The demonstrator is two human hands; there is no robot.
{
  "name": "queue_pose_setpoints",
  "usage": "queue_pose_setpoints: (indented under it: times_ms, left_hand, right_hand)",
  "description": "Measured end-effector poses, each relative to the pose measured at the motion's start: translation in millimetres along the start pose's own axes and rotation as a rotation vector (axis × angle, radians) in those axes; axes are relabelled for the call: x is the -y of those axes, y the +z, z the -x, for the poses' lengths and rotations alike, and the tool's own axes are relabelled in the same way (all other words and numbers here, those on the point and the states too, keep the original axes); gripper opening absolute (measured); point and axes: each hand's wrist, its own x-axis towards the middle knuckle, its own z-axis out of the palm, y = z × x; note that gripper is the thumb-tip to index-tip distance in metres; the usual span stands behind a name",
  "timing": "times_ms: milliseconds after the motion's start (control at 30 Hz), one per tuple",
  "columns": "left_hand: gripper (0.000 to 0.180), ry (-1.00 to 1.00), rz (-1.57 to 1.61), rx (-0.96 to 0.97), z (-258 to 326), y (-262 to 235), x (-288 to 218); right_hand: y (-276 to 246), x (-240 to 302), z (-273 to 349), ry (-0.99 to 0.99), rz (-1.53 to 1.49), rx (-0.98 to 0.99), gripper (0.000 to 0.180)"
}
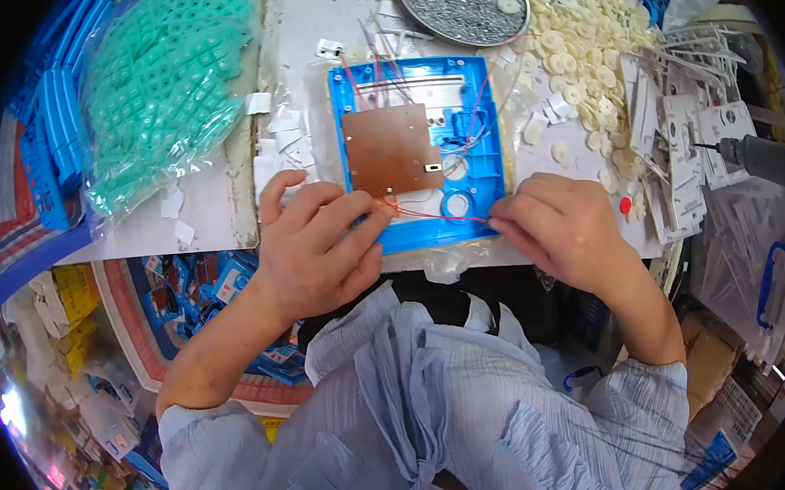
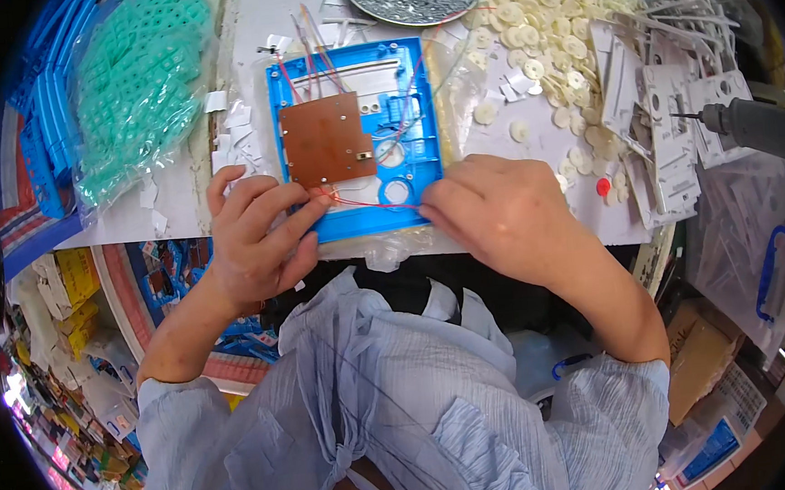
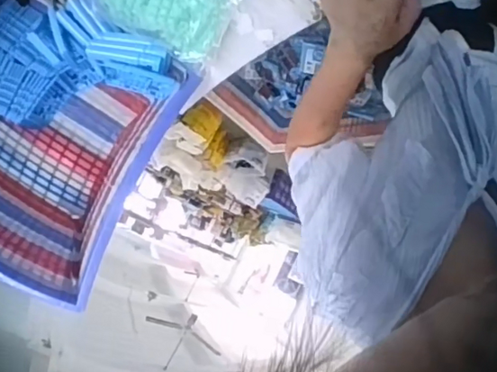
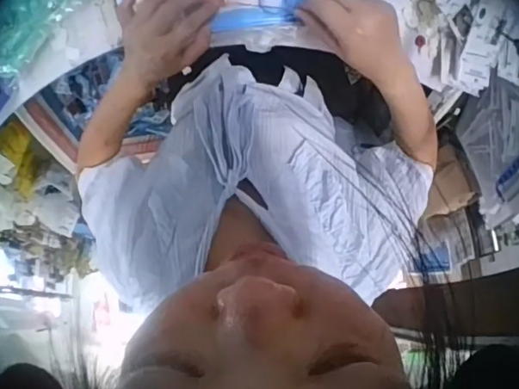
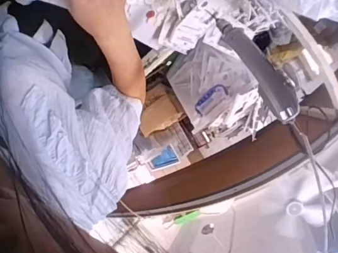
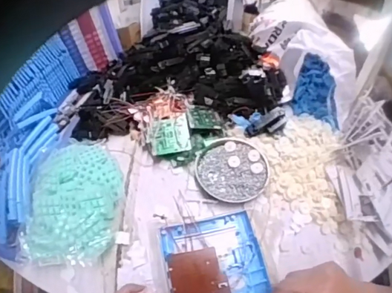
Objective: Assembling internal components, a circuit board, and a casing for a toy or electronic device.
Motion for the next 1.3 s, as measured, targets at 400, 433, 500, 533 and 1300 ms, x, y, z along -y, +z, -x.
queue_pose_setpoints:
  times_ms: [400, 433, 500, 533, 1300]
  left_hand:
    - [0.045, -0.025, 0.049, 0.049, -2, -4, -1]
    - [0.045, -0.030, 0.051, 0.051, -2, -4, -2]
    - [0.045, -0.035, 0.053, 0.058, -3, -5, -2]
    - [0.045, -0.035, 0.053, 0.064, -3, -6, -2]
    - [0.041, -0.036, 0.065, 0.076, -5, -7, 3]
  right_hand:
    - [-13, 17, -10, -0.172, 0.215, 0.220, 0.012]
    - [-14, 20, -11, -0.179, 0.238, 0.240, 0.012]
    - [-16, 27, -15, -0.192, 0.283, 0.279, 0.012]
    - [-18, 31, -17, -0.188, 0.297, 0.305, 0.011]
    - [-13, 36, -15, -0.010, 0.244, 0.381, 0.016]
